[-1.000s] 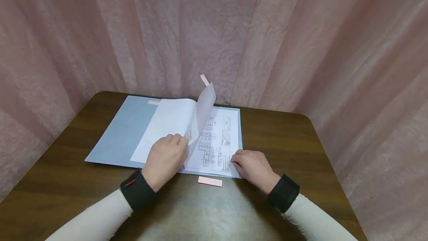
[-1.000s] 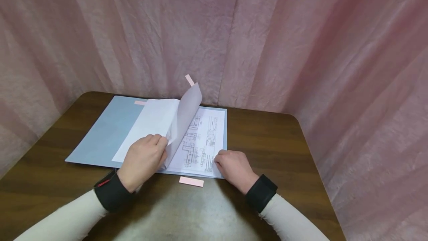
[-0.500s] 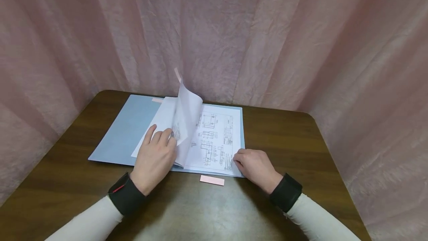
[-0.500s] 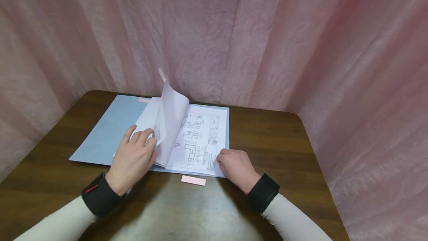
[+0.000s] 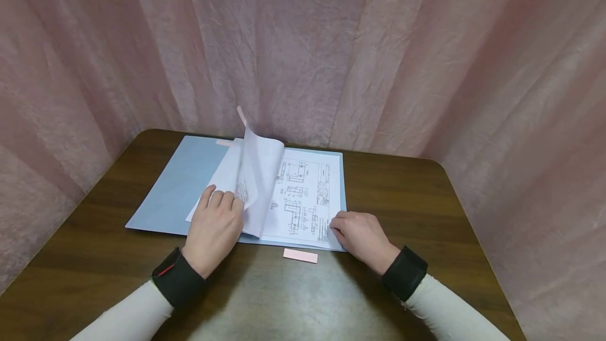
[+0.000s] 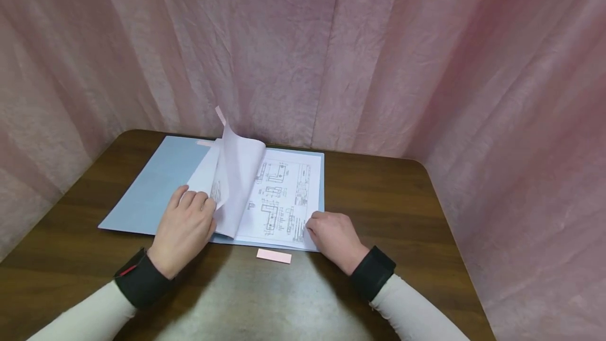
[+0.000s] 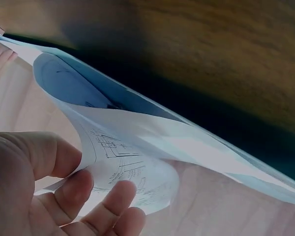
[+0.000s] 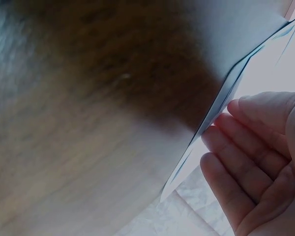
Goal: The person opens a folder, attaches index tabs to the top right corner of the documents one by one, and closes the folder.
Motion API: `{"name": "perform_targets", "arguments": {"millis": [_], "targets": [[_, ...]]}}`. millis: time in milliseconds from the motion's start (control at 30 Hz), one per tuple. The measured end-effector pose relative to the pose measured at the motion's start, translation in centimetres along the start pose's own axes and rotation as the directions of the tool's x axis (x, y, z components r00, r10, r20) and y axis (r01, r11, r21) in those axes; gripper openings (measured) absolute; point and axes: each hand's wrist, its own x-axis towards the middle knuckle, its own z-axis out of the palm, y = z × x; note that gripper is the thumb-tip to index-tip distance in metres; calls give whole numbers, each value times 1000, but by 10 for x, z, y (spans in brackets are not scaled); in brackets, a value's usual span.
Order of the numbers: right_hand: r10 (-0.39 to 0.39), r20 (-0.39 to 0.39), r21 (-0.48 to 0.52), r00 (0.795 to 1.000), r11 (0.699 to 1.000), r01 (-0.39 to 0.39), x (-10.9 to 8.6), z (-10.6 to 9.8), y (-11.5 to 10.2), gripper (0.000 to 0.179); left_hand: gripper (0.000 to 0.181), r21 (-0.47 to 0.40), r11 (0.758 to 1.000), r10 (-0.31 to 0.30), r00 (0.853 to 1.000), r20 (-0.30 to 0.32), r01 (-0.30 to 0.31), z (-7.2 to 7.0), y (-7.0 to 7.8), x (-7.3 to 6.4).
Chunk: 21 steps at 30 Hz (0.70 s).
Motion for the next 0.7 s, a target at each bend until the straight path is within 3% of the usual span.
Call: {"name": "perform_targets", "arguments": {"millis": [200, 400, 467, 533, 700], "targets": [[0, -18, -5, 1000, 1000, 0, 0, 2, 0, 6, 26, 16, 999, -50, 999, -21, 51, 11, -8, 5], [-5, -34, -6, 999, 1000, 5, 0, 3, 0, 7, 77, -56, 997, -61, 993, -101, 56, 15, -14, 11], [-5, -36, -7, 999, 1000, 4, 0, 3, 0, 7, 84, -64, 997, -48, 994, -101, 42, 14, -13, 13], [-4, -38, -7, 999, 1000, 3, 0, 4, 0, 8, 80, -59, 998, -32, 996, -89, 27, 13, -11, 16], [-6, -47, -8, 999, 1000, 6, 0, 5, 0, 6, 46, -50, 997, 47, 997, -54, -50, 12, 3, 25]]}}
